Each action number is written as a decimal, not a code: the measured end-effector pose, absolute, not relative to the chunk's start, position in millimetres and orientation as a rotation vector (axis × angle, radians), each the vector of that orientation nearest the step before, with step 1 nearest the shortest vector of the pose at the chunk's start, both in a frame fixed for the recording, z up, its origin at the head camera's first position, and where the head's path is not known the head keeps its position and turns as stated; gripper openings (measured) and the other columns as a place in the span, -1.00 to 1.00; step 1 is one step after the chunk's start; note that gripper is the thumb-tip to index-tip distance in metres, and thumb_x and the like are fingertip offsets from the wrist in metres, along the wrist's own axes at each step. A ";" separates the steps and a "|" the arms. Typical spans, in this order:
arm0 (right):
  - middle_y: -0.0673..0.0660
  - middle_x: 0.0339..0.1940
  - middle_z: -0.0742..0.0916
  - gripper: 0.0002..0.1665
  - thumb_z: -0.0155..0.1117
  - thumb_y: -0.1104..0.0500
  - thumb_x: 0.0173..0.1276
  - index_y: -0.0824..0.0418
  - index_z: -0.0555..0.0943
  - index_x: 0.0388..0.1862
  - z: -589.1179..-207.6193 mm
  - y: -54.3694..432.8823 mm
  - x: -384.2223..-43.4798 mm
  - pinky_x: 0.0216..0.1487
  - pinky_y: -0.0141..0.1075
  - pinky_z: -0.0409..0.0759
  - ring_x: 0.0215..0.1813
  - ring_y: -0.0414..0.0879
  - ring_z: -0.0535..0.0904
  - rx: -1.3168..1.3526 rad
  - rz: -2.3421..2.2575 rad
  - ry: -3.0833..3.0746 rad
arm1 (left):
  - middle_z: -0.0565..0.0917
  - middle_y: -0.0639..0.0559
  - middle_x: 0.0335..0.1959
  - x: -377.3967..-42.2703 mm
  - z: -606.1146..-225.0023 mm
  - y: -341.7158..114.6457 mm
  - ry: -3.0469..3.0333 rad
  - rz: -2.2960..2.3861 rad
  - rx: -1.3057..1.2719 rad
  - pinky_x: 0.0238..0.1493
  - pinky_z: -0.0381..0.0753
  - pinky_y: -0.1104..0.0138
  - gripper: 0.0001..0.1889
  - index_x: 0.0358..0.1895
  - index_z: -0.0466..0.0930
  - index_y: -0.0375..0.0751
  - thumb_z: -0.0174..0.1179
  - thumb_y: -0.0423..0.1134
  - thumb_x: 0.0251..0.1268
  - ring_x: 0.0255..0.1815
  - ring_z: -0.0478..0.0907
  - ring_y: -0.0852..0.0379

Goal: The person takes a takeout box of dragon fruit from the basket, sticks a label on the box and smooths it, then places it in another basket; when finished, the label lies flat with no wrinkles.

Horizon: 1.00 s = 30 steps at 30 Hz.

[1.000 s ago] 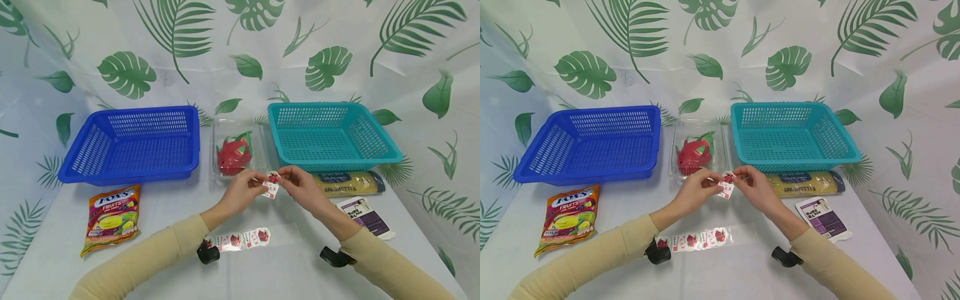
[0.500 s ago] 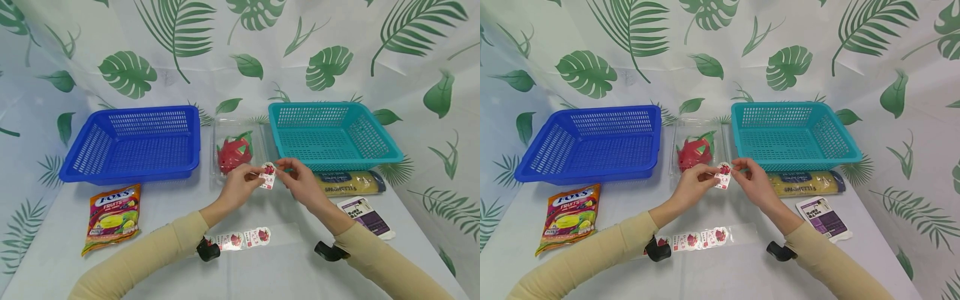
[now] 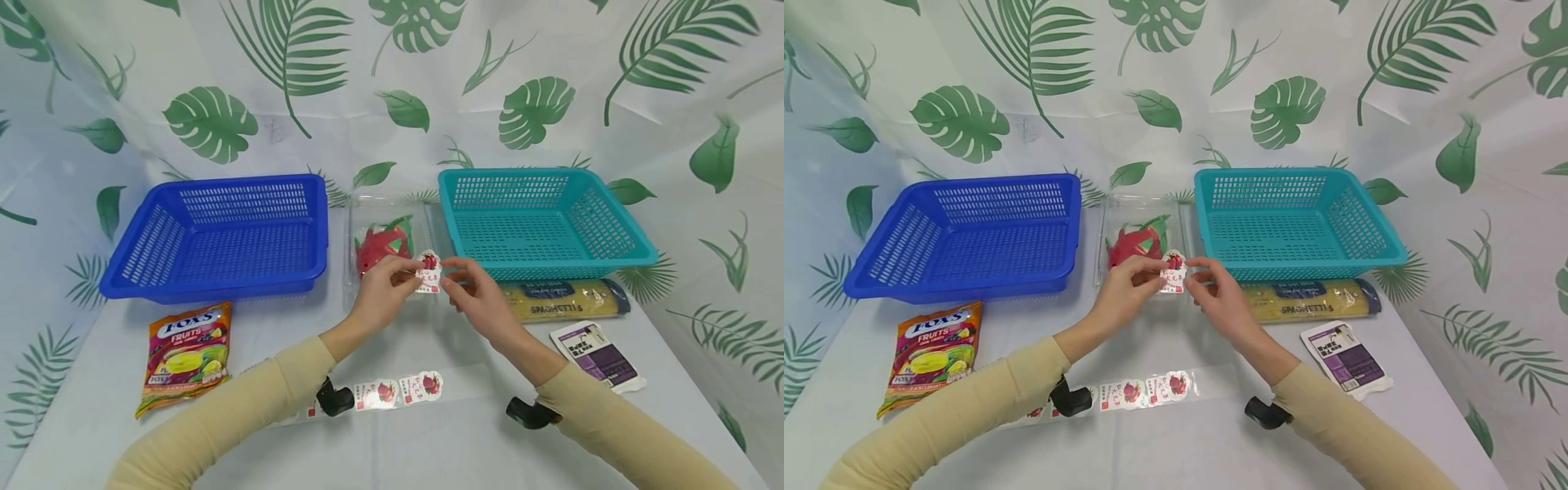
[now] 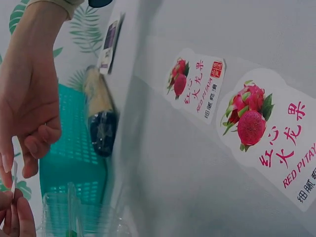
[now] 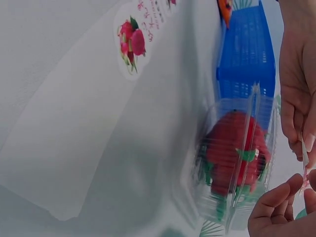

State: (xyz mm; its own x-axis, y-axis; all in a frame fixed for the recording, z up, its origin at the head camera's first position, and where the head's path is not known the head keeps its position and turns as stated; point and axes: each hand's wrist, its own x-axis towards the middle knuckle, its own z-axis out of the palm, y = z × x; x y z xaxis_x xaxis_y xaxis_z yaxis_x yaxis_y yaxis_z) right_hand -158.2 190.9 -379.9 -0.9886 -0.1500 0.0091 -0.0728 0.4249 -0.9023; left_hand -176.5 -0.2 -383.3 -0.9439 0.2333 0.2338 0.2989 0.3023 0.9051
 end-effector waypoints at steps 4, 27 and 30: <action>0.26 -0.13 0.61 -0.56 0.13 -0.01 0.51 0.10 0.43 0.28 -380.4 186.3 -162.7 -0.26 -0.16 0.55 -0.29 0.16 0.48 -0.221 -1.638 2.595 | 0.62 -0.02 -0.07 -177.0 -382.8 -0.7 -2.513 -1.749 -0.520 -0.05 0.61 0.41 -0.75 0.03 0.68 -0.20 0.28 -0.35 0.30 -0.05 0.63 0.09; 0.21 -0.30 0.56 -0.62 0.11 -0.01 0.52 0.14 0.50 0.19 -356.9 165.5 -225.9 -0.31 -0.14 0.48 -0.37 -0.02 0.43 -0.313 -1.612 2.553 | 0.63 -0.07 -0.04 -221.2 -364.3 -15.7 -2.535 -1.650 -0.409 0.01 0.58 0.30 -0.77 0.03 0.69 -0.22 0.21 -0.35 0.36 -0.03 0.58 0.05; 0.22 -0.39 0.53 -0.60 0.14 0.00 0.50 0.13 0.48 0.21 -354.3 164.5 -239.2 -0.31 -0.13 0.46 -0.40 -0.03 0.41 -0.328 -1.585 2.535 | 0.64 -0.08 -0.01 -231.8 -364.1 -18.9 -2.578 -1.659 -0.388 0.06 0.56 0.29 -0.75 0.08 0.66 -0.22 0.20 -0.36 0.38 0.02 0.58 0.05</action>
State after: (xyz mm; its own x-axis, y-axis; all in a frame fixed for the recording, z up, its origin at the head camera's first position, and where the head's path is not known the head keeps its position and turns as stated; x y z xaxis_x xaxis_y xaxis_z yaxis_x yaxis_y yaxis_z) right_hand -239.2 164.5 -354.3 -0.9674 -0.2533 0.0020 -0.1127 0.4234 -0.8989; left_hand -231.8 -18.9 -364.1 -0.9672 0.1817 0.1777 0.2371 0.3927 0.8886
